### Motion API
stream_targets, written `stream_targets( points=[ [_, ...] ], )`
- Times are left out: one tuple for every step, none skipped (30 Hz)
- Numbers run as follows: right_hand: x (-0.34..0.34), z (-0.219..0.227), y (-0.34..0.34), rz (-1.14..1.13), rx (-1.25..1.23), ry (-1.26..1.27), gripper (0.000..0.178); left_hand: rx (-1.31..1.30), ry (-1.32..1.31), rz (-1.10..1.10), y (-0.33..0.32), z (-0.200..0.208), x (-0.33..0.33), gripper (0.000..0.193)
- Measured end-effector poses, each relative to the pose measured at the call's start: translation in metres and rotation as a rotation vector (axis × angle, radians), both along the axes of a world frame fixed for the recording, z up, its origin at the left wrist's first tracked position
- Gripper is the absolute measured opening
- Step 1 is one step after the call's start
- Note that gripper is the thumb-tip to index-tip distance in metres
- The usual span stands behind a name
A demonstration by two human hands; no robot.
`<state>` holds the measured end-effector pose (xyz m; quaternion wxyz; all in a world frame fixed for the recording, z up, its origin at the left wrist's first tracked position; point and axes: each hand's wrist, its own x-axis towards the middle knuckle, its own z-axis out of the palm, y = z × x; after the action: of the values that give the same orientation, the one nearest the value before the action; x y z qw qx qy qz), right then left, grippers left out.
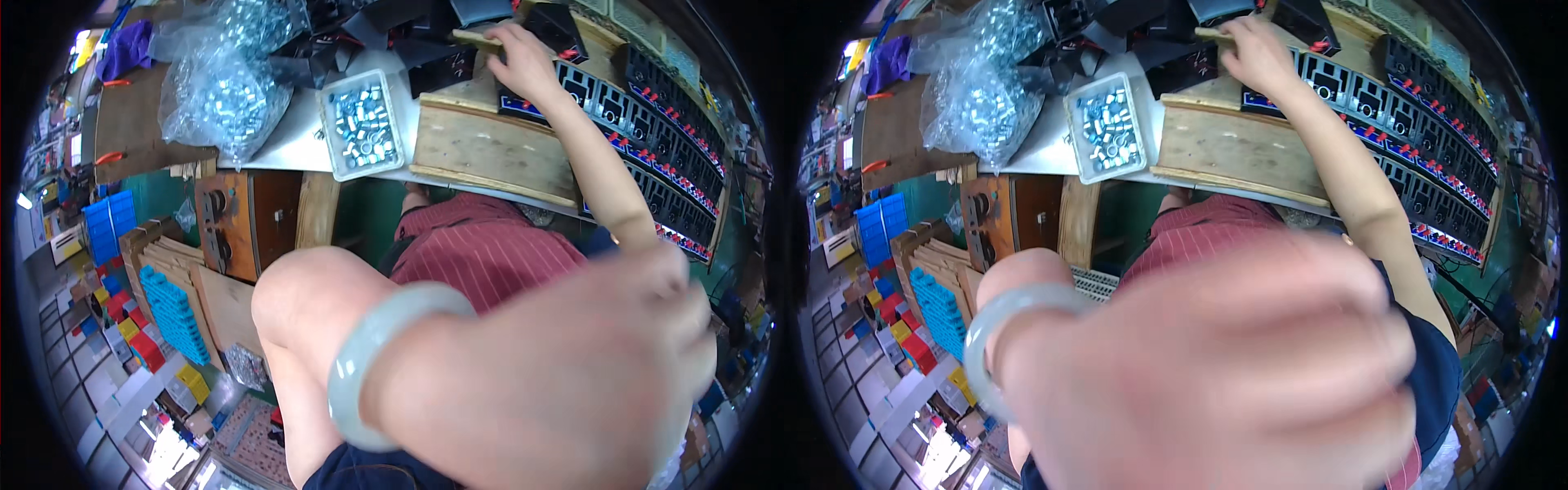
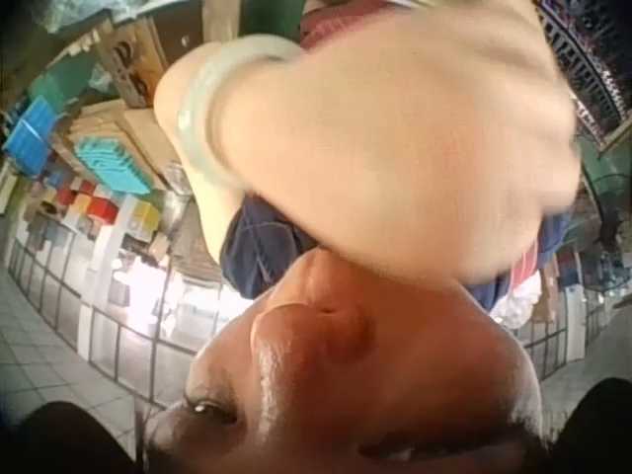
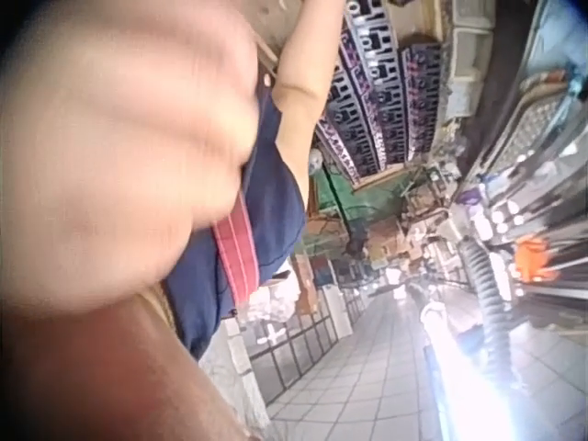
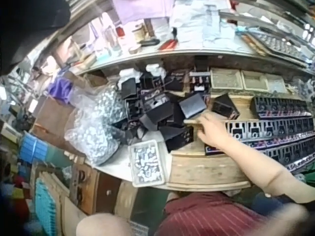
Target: Assembling small electronic components and wiring into plastic housings at a production workbench.
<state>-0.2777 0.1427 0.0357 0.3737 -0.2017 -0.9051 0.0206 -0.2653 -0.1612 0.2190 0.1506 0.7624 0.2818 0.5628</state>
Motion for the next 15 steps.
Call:
stream_targets(
  points=[
    [-0.017,-0.005,-0.01,-0.023,-0.111,-0.055,0.037,0.016,-0.028,0.038,-0.002,0.0,0.0,0.012],
    [-0.034,-0.022,0.005,-0.032,-0.078,-0.106,0.038,0.042,-0.045,0.065,-0.001,0.001,0.002,0.012],
    [-0.051,-0.027,0.007,-0.031,-0.043,-0.161,0.039,0.069,-0.065,0.103,-0.001,0.002,0.001,0.013],
    [-0.059,-0.032,0.009,-0.044,-0.11,-0.324,0.038,0.096,-0.086,0.137,-0.001,0.002,0.0,0.013],
    [-0.065,-0.025,0.002,-0.056,-0.178,-0.487,0.037,0.122,-0.106,0.171,-0.002,0.001,-0.003,0.014],
    [-0.066,-0.02,0.007,0.01,-0.133,-0.509,0.031,0.148,-0.127,0.201,-0.002,0.001,-0.005,0.015],
    [-0.063,-0.016,0.007,-0.001,-0.138,-0.511,0.031,0.174,-0.149,0.227,-0.002,0.0,-0.006,0.016],
    [-0.061,-0.014,0.003,0.097,-0.098,-0.424,0.028,0.199,-0.172,0.256,-0.002,-0.001,-0.006,0.017],
    [-0.059,-0.008,-0.005,0.204,-0.045,-0.338,0.025,0.236,-0.197,0.298,-0.005,0.0,-0.005,0.018],
    [-0.058,0.0,-0.014,0.2,-0.04,-0.255,0.024,0.272,-0.222,0.339,-0.008,0.0,-0.003,0.019],
    [-0.053,0.005,-0.018,0.208,-0.041,-0.143,0.023,0.304,-0.248,0.369,-0.009,-0.001,-0.004,0.021],
    [-0.046,0.012,-0.025,0.194,-0.145,-0.068,0.023,0.335,-0.274,0.4,-0.01,-0.001,-0.004,0.022],
    [-0.036,0.016,-0.03,0.167,-0.254,0.012,0.023,0.359,-0.298,0.421,-0.008,-0.002,-0.006,0.023],
    [-0.022,0.014,-0.03,0.176,-0.431,0.052,0.021,0.383,-0.321,0.444,-0.005,-0.002,-0.008,0.024],
    [-0.01,0.015,-0.036,0.163,-0.432,0.056,0.021,0.407,-0.342,0.47,-0.002,-0.002,-0.009,0.026]
  ],
)
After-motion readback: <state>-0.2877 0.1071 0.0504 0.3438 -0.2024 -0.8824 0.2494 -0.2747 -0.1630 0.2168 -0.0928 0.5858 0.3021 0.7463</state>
